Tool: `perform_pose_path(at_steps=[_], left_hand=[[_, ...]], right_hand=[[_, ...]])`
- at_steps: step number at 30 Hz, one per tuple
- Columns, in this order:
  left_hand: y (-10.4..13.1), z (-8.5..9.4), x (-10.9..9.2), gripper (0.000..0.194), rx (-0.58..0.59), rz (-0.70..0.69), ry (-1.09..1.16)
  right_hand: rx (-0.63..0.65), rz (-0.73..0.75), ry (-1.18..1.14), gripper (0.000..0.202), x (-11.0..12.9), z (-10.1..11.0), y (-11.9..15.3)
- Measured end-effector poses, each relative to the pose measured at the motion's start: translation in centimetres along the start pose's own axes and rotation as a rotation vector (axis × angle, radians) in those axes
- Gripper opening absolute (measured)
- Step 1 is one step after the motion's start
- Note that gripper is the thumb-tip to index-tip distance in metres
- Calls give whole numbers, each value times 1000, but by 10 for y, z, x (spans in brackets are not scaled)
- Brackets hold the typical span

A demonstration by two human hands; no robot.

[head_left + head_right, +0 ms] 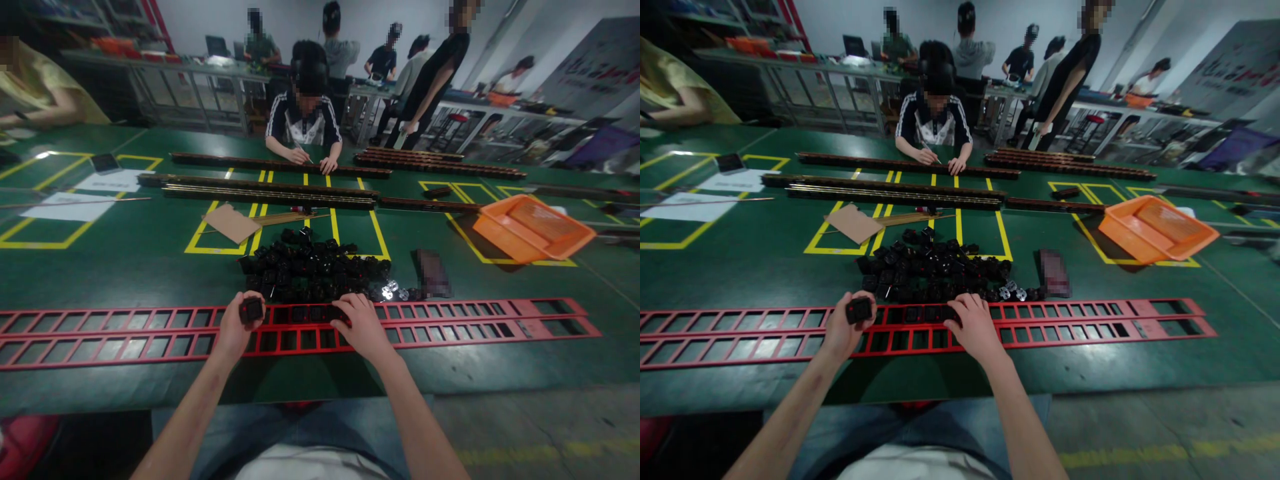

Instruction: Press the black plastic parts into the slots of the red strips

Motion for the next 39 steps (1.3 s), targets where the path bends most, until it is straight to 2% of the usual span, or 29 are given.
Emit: perform_pose_path(at_steps=[4, 11, 16, 24, 29, 39], left_hand=[[1, 0, 2, 40, -26, 9, -17], [3, 1, 11, 42, 0, -19, -164], [4, 5, 11, 41, -5, -59, -160], [6, -9, 0, 38, 24, -96, -118], [3, -10, 2, 36, 8, -84, -123], [2, -12, 13, 30, 128, -99, -246]], right_hand=[[27, 9, 18, 32, -2, 2, 0], [65, 60, 69, 36, 13, 0, -6], [82, 87, 63, 33, 13, 1, -9], [94, 112, 119, 32, 11, 7, -13], [80, 97, 177, 32, 9, 11, -14], [57, 30, 205, 32, -7, 15, 0]])
Point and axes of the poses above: each hand's wrist, its own y-axis away from the middle knuckle, its own z-axis out of the back of the hand, x = y × z, the point moved 4 cm from there along -y, towards the middle knuckle, and after that the axes turned 10 degrees about x, right-handed, at the moved point
